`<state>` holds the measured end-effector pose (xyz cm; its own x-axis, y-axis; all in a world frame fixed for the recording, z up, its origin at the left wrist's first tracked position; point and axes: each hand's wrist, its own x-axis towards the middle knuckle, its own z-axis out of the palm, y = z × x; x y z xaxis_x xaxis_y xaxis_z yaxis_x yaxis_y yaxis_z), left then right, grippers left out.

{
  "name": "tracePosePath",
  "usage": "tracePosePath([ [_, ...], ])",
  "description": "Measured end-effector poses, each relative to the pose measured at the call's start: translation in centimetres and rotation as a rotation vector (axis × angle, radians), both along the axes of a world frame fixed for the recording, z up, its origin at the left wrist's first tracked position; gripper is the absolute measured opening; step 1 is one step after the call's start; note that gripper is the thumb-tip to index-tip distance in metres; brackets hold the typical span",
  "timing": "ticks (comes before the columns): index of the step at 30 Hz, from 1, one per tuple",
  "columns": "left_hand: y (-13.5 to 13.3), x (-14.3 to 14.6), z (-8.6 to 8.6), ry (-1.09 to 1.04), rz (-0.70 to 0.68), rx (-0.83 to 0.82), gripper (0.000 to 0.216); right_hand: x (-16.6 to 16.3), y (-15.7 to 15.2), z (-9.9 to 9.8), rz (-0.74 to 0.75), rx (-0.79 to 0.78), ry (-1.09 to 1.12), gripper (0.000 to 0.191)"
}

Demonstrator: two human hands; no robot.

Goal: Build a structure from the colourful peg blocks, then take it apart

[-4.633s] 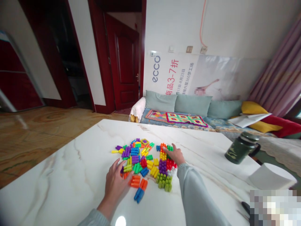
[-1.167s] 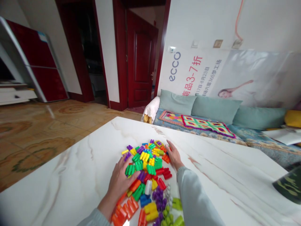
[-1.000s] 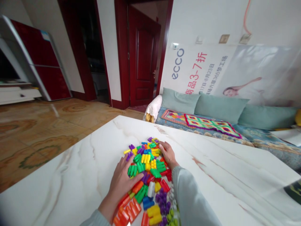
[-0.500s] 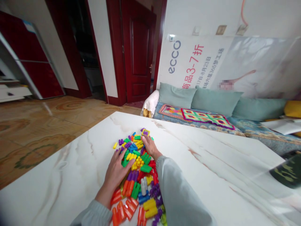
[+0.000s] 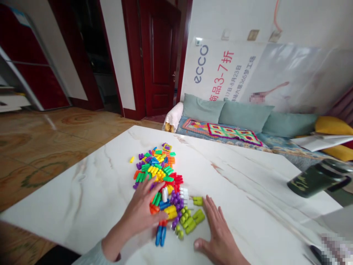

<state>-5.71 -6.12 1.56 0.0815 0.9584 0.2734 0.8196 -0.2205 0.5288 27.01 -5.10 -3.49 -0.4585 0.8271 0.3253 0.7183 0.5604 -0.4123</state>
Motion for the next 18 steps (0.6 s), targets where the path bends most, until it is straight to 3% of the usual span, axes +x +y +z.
tracePosePath([
  [2, -2.4, 2.1, -0.4, 0.084, -0.178, -0.021, 0.112, -1.0, -0.3, -1.5, 0.010, 0.049, -0.064, 0.124],
  [5, -3.8, 3.3, -1.3, 0.184, -0.277, -0.007, 0.115, -4.1, 0.8, -2.3, -0.026, 0.081, -0.077, 0.124],
  [11, -1.9, -0.6, -1.1, 0.336, -0.181, 0.011, 0.097, -11.0, 3.4, -1.1, -0.054, 0.020, -0.061, 0.112],
  [18, -1.1, -5.7, -1.0, 0.409, -0.138, 0.045, 0.089, -16.3, 4.6, -0.5, -0.038, 0.017, -0.062, 0.102],
])
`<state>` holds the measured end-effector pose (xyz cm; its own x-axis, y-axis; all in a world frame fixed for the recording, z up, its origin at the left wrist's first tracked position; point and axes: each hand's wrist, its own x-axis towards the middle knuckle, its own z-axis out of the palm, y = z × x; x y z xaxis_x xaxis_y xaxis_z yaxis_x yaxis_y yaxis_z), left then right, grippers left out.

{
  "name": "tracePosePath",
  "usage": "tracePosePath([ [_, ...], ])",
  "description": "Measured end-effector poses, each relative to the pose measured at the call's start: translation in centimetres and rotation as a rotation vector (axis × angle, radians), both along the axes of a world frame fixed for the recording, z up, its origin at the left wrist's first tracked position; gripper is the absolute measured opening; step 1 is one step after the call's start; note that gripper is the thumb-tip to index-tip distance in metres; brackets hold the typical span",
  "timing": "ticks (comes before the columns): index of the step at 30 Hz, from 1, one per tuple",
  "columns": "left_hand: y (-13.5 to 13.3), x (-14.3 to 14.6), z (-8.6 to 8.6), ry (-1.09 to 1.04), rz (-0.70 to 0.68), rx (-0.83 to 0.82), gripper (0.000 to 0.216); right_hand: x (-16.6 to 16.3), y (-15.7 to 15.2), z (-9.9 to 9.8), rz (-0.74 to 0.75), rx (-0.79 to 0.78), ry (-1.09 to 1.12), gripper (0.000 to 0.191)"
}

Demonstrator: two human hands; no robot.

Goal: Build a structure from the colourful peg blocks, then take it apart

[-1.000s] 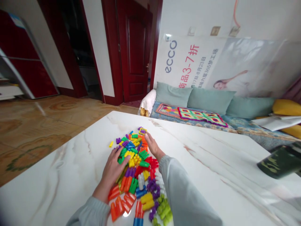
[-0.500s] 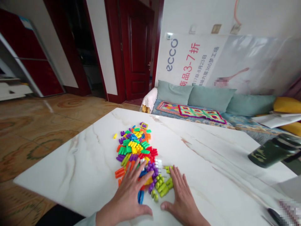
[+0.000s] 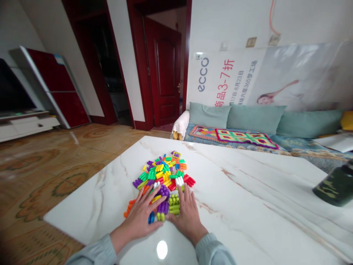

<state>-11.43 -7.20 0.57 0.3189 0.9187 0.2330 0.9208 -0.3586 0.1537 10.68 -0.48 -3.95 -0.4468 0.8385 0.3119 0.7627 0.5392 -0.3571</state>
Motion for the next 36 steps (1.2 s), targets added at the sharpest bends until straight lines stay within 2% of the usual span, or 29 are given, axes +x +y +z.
tracePosePath([
  [7, 1.0, -3.4, -0.7, 0.047, 0.025, 0.076, 0.082, -4.2, 1.2, 0.6, -0.006, -0.074, 0.029, 0.108],
  [11, 1.2, -4.1, -0.1, 0.020, 0.036, 0.151, 0.079, -4.7, 1.8, 1.0, 0.050, -0.114, 0.205, 0.101],
  [13, 1.4, -3.2, 0.9, -0.021, 0.034, 0.205, 0.073, -3.5, 2.4, 1.1, 0.036, -0.098, 0.435, 0.082],
  [14, 1.6, -2.2, 1.4, -0.040, 0.035, 0.225, 0.067, -2.5, 2.7, 1.1, -0.021, -0.087, 0.577, 0.070],
  [16, 2.5, 0.8, 2.4, -0.061, 0.032, 0.249, 0.056, -0.3, 3.6, 1.0, -0.224, -0.066, 0.836, 0.053],
  [18, 4.2, 4.4, 2.8, -0.057, -0.032, 0.214, 0.056, 2.0, 4.6, 0.5, -0.440, -0.052, 0.959, 0.050],
  [20, 6.7, 8.0, 2.7, -0.047, -0.118, 0.152, 0.057, 3.5, 5.3, -0.3, -0.565, -0.054, 0.971, 0.050],
  [22, 9.8, 10.7, 2.3, -0.070, -0.100, 0.115, 0.048, 4.2, 5.8, -1.0, -0.603, -0.056, 0.940, 0.049],
  [25, 14.5, 12.6, 1.5, -0.064, -0.043, 0.023, 0.048, 4.1, 5.9, -1.5, -0.604, -0.026, 0.883, 0.047],
  [27, 16.9, 12.7, 1.1, -0.045, -0.007, -0.030, 0.049, 3.8, 5.8, -1.5, -0.597, -0.015, 0.855, 0.045],
  [30, 19.2, 11.9, 1.0, -0.016, 0.019, -0.055, 0.051, 3.6, 5.6, -1.1, -0.582, -0.034, 0.817, 0.046],
  [36, 20.6, 10.2, 1.0, 0.067, 0.050, -0.120, 0.054, 3.5, 5.4, -0.5, -0.602, -0.082, 0.786, 0.049],
])
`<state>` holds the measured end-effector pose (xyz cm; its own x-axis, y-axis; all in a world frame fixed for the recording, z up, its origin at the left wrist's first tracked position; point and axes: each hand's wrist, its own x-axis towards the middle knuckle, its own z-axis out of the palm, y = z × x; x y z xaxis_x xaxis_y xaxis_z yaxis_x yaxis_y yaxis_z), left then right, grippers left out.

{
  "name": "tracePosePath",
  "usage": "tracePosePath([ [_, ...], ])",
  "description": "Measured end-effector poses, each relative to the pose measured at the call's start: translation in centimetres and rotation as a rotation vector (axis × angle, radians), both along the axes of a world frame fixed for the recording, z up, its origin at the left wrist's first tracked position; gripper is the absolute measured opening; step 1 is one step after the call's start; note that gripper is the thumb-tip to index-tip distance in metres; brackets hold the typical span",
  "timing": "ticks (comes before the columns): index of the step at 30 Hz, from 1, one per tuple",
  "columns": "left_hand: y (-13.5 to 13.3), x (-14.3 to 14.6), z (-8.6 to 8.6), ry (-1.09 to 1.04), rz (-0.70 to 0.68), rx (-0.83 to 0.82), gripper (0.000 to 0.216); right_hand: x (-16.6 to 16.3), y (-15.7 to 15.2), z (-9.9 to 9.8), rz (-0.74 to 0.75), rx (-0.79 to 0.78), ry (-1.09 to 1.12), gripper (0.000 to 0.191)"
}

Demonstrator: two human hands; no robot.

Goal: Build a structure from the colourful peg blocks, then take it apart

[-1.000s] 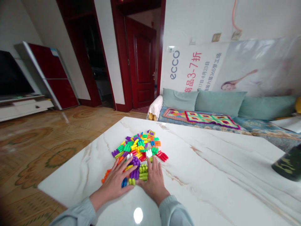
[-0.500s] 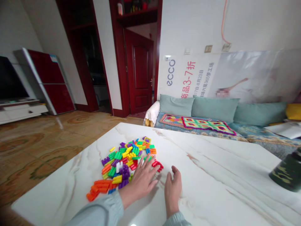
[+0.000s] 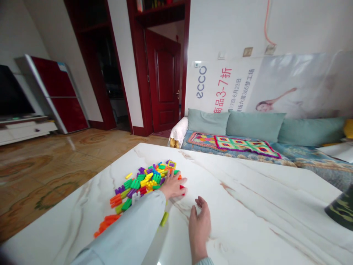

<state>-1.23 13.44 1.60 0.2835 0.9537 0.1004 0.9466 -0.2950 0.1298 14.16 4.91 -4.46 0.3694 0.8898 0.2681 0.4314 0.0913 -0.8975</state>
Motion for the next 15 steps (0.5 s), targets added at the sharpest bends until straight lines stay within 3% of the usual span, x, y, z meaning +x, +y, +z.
tracePosePath([
  [5, -0.2, -1.8, 0.3, 0.040, 0.013, 0.015, 0.044, -0.1, -0.1, 0.1, -0.006, 0.025, -0.005, 0.047],
  [10, -0.6, -3.4, 1.8, 0.077, 0.029, 0.025, 0.031, -0.2, -0.2, 0.4, -0.009, 0.021, -0.021, 0.047],
  [15, -3.1, -3.0, 2.5, 0.065, -0.022, 0.087, 0.034, -0.2, -0.1, 0.2, 0.002, 0.041, -0.022, 0.046],
])
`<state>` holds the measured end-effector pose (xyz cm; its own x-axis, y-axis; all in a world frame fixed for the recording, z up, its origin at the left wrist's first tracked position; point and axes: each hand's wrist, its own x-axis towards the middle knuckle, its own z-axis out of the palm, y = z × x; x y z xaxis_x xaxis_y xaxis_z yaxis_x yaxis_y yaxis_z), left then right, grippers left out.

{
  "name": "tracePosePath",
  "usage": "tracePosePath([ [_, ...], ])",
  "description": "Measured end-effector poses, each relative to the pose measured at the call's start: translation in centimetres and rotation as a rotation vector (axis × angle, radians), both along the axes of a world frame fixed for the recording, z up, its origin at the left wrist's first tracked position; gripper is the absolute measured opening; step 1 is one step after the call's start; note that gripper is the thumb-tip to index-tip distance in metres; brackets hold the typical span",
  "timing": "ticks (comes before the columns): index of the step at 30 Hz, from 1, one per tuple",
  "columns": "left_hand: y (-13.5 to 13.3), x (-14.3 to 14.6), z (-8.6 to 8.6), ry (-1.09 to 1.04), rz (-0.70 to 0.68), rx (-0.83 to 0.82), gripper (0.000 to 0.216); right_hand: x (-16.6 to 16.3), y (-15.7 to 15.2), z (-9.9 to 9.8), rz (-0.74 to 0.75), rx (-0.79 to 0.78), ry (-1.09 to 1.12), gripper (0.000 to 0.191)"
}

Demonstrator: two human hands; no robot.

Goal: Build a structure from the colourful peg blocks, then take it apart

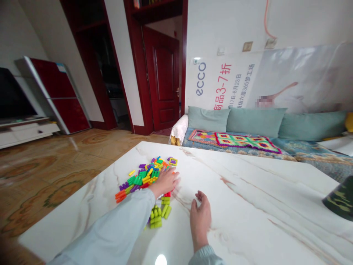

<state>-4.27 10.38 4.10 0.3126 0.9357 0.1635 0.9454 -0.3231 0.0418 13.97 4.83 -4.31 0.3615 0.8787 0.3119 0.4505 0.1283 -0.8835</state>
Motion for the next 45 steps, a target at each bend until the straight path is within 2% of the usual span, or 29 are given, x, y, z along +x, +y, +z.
tracePosePath([
  [3, -2.8, 0.1, -1.1, -0.023, -0.152, -0.004, 0.045, 0.0, 0.1, 0.0, 0.003, 0.013, 0.001, 0.046],
  [5, -4.4, -0.2, -1.7, -0.035, -0.167, -0.031, 0.045, 0.1, 0.1, 0.2, 0.011, 0.009, -0.008, 0.048],
  [8, -5.5, -1.4, -1.4, -0.058, -0.120, -0.036, 0.042, 0.2, -0.1, 0.4, 0.020, -0.015, -0.026, 0.049],
  [11, -5.9, -3.5, 0.5, -0.125, -0.064, 0.009, 0.042, 0.2, -0.3, 0.5, 0.023, -0.020, -0.033, 0.050],
  [14, -7.5, -7.2, 2.2, -0.233, 0.080, 0.089, 0.042, 0.1, -0.3, 0.6, 0.022, -0.021, -0.042, 0.050],
  [16, -10.0, -10.0, 2.1, -0.305, 0.219, 0.153, 0.044, 0.1, -0.1, 0.8, 0.039, -0.026, -0.063, 0.051],
  [18, -13.6, -12.4, 0.7, -0.349, 0.354, 0.203, 0.047, 0.1, -0.1, 1.0, 0.086, -0.023, -0.100, 0.055],
  [21, -19.4, -14.2, -3.4, -0.345, 0.604, 0.182, 0.066, -0.6, -0.8, 1.0, 0.288, 0.009, -0.224, 0.063],
  [23, -22.3, -14.0, -6.6, -0.339, 0.679, 0.118, 0.085, -1.9, -1.9, 0.4, 0.449, 0.044, -0.369, 0.073],
  [25, -23.6, -13.1, -8.9, -0.307, 0.688, 0.114, 0.100, -4.0, -3.4, -0.4, 0.535, 0.070, -0.524, 0.091],
  [26, -23.8, -12.6, -9.7, -0.295, 0.685, 0.128, 0.105, -5.3, -4.2, -0.9, 0.544, 0.070, -0.576, 0.099],
  [28, -23.4, -11.7, -10.6, -0.291, 0.672, 0.177, 0.105, -7.9, -5.6, -1.6, 0.517, 0.029, -0.646, 0.100],
  [31, -22.3, -10.8, -10.7, -0.313, 0.625, 0.230, 0.095, -10.4, -6.4, -1.9, 0.516, -0.006, -0.669, 0.094],
  [34, -21.7, -10.8, -9.9, -0.363, 0.518, 0.205, 0.087, -9.5, -5.6, -1.7, 0.514, 0.046, -0.631, 0.083],
  [37, -20.3, -12.5, -8.3, -0.471, 0.500, 0.215, 0.070, -6.1, -3.6, -1.8, 0.411, 0.061, -0.598, 0.080],
  [40, -16.6, -15.9, -6.3, -0.614, 0.618, 0.255, 0.057, -3.0, -1.5, -2.0, 0.286, 0.018, -0.576, 0.085],
  [42, -13.1, -18.2, -5.5, -0.713, 0.728, 0.197, 0.057, -2.2, -0.1, -2.0, 0.246, -0.020, -0.580, 0.088],
  [45, -7.8, -20.1, -5.2, -0.808, 0.712, 0.103, 0.056, -2.7, 2.1, -1.7, 0.223, -0.090, -0.607, 0.089],
])
